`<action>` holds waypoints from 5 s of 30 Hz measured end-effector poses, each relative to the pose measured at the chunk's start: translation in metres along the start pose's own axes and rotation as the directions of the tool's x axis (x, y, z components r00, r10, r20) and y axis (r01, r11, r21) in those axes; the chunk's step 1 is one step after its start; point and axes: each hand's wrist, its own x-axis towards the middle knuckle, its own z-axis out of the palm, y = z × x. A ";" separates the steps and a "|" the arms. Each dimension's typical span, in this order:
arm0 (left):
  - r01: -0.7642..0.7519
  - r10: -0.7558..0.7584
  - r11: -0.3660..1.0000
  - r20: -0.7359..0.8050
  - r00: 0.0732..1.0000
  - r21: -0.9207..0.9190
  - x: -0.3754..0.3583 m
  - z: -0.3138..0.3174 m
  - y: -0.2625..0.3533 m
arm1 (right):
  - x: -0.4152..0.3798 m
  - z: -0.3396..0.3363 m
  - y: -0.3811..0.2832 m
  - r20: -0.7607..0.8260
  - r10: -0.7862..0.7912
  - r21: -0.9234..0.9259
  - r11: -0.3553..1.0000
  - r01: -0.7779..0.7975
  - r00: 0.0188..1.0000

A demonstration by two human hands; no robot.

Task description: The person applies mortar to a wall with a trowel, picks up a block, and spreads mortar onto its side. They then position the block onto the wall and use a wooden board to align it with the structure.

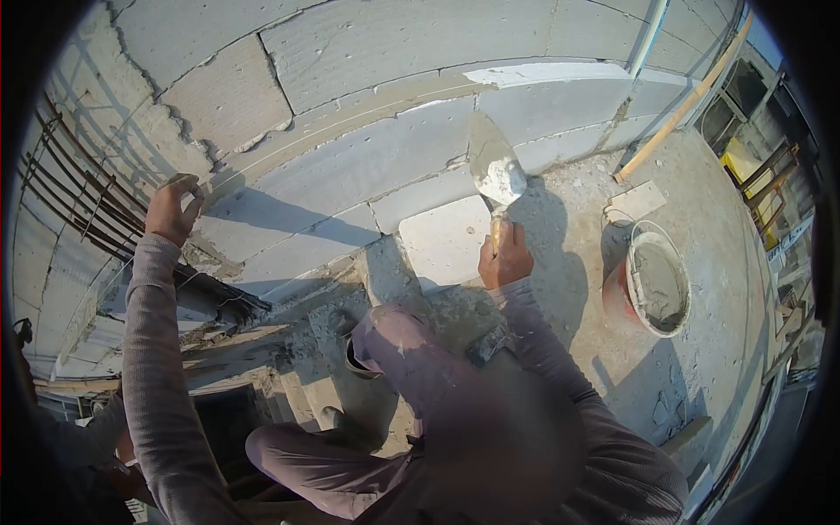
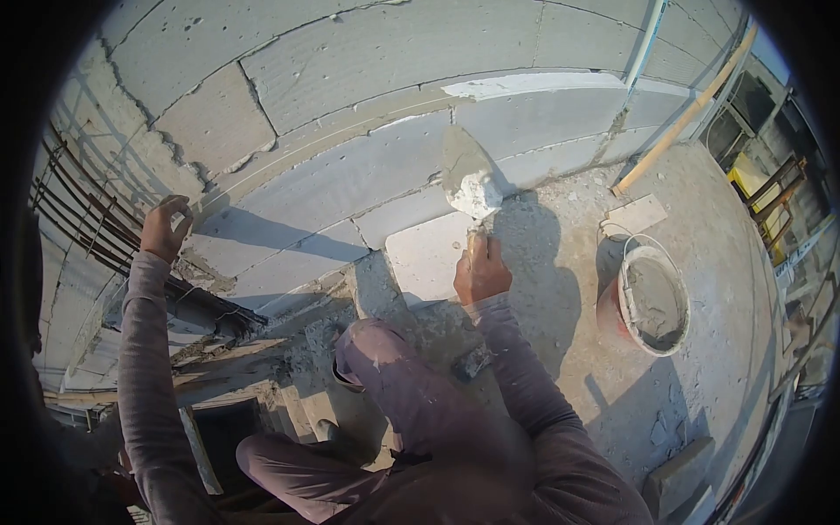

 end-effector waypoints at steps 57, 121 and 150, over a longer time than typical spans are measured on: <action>0.086 0.019 0.971 -0.427 0.904 0.225 -0.036 0.004 0.023 | 0.063 0.075 -0.008 -0.235 0.203 0.353 0.929 -0.111 0.951; 0.195 -0.237 0.920 0.085 0.968 0.341 -0.015 -0.017 0.025 | 0.002 0.150 -0.220 0.160 -0.786 0.695 0.519 0.497 0.598; 0.604 -0.911 -0.186 0.367 0.190 -0.775 -0.291 0.207 0.036 | -0.035 -0.051 -0.060 0.640 -0.164 0.559 0.770 -0.309 0.751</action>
